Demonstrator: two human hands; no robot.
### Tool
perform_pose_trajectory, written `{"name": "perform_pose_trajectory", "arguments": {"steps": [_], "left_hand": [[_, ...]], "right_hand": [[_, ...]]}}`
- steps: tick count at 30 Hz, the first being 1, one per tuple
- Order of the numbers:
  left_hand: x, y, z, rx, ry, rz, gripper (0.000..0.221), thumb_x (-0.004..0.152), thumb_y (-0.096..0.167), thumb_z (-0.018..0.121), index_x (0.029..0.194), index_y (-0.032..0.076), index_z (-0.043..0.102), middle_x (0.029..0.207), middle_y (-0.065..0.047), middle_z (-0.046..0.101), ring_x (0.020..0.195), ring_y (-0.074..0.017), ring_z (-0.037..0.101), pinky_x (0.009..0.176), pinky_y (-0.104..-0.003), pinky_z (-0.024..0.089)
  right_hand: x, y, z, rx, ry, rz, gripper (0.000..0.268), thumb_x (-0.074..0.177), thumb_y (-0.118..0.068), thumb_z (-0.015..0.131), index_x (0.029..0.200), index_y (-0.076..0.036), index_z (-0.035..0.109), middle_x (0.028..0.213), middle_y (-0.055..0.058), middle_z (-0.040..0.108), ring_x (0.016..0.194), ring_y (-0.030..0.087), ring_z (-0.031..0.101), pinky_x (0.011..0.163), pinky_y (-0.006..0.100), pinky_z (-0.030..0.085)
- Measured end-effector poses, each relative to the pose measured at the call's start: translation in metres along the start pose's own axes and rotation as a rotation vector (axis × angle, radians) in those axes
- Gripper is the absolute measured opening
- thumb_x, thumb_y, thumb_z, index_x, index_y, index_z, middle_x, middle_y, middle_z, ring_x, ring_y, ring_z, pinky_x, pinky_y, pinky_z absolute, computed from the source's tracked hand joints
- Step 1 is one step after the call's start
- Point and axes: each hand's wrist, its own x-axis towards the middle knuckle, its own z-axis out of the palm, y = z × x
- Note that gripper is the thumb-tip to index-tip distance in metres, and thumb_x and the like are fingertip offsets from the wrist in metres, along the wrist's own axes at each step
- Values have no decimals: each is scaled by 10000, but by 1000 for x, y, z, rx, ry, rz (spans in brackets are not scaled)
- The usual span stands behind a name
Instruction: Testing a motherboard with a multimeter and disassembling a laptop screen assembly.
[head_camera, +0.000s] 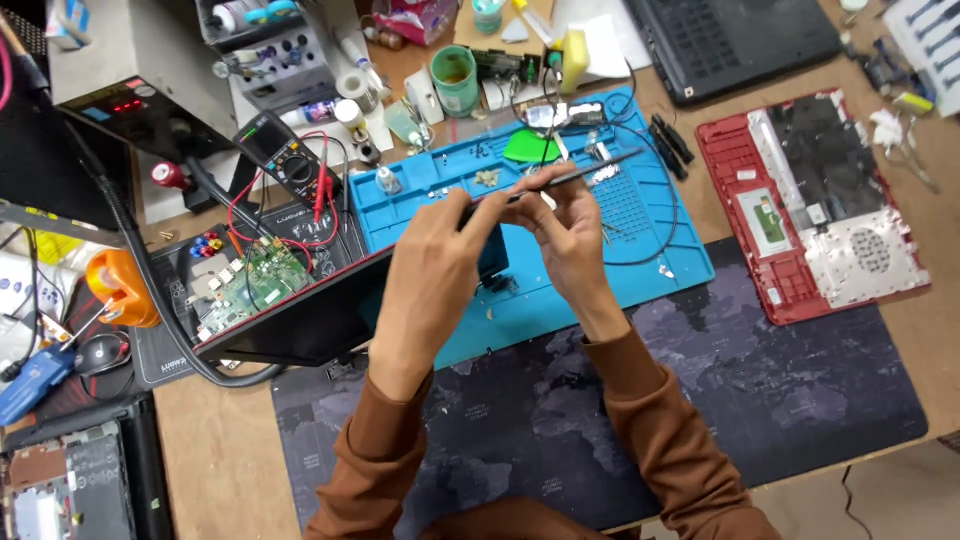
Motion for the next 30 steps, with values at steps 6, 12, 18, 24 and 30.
{"name": "perform_pose_trajectory", "arguments": {"steps": [6,12,18,24,30], "left_hand": [[4,-2,-9,-70,-14,-41,434,947,-70,626,1282,205,630,936,-67,564,725,-240,630,764,-356,539],[1,-3,-4,-63,12,-61,432,960,-55,640,1296,218,627,932,-73,586,762,-250,670,750,-354,550],[0,-8,6,-108,43,-82,371,961,-50,647,1246,186,619,928,-75,581,777,-268,669,763,-370,553],[-3,-8,8,-61,72,-61,358,962,-28,669,1232,201,614,970,-83,591,842,-282,691,796,-366,555],[-2,-7,12,-80,39,-84,390,932,-57,688,1226,194,631,1013,-107,615,882,-300,695,801,-398,566]], "right_hand": [[10,14,-4,24,-40,-11,127,1016,48,613,1094,23,516,1032,211,665,958,332,760,839,458,672],[7,10,-5,87,-33,4,101,1032,15,593,1093,8,513,1027,201,673,978,339,760,870,447,676],[7,10,-2,60,-32,-15,102,1026,24,605,1087,1,527,1042,204,692,946,300,769,862,415,678],[7,3,4,17,-23,-40,103,1018,23,620,1082,1,542,1029,209,705,940,304,778,855,421,678],[10,10,-8,-5,-92,46,97,1023,1,617,1074,0,535,1017,197,707,952,261,774,868,402,669]]}}
